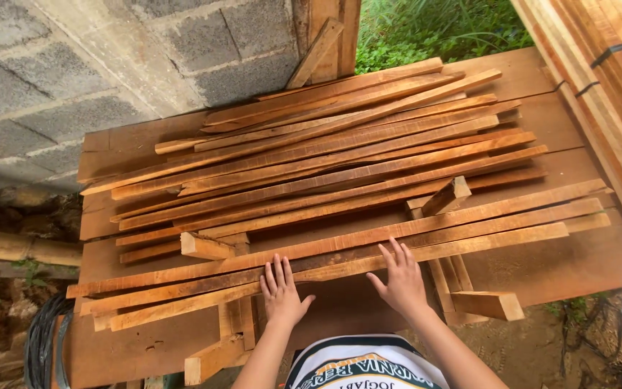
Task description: Sorting and arranging thin wooden strips on a workbench in a workshop.
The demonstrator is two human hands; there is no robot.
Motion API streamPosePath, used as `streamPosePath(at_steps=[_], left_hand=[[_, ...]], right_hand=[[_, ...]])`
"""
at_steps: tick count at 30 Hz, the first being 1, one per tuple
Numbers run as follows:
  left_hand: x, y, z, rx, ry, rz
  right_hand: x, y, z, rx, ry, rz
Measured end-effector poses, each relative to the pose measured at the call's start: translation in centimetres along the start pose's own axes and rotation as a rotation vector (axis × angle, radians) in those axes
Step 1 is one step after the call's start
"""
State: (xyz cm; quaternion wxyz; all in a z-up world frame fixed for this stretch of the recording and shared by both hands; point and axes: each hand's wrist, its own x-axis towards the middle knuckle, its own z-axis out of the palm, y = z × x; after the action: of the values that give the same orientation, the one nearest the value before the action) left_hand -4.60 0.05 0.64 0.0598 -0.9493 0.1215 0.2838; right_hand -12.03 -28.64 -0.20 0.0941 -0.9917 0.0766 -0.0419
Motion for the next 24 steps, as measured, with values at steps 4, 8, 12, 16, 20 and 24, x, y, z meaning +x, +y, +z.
streamPosePath(at_steps=[4, 8, 12, 16, 20, 24], left_hand=[[-0.9, 0.4, -1.7, 0.015, -0.076, -0.015], [-0.5, 0.5, -2.8, 0.048, -0.145, -0.005], [-0.7, 0.4, -3.1, 0.074, -0.197, 0.010], [-0.3, 0.2, -2.5, 0.079, -0.200, 0.004], [0.4, 0.2, -2.5, 0.089, -0.177, -0.002], [0.4, 0.2, -2.0, 0.095, -0.197, -0.019]], right_hand=[[-0.3, 0.8, 3.8, -0.153, -0.151, 0.004], [-0.1, 1.3, 6.4, -0.400, 0.218, -0.111], [1.3, -1.7, -0.5, -0.261, -0.614, 0.057], [1.7, -2.1, -1.9, -0.254, -0.685, 0.056], [2.7, -2.6, -3.7, -0.245, -0.714, 0.052], [3.2, -2.9, -7.2, -0.234, -0.856, -0.001]])
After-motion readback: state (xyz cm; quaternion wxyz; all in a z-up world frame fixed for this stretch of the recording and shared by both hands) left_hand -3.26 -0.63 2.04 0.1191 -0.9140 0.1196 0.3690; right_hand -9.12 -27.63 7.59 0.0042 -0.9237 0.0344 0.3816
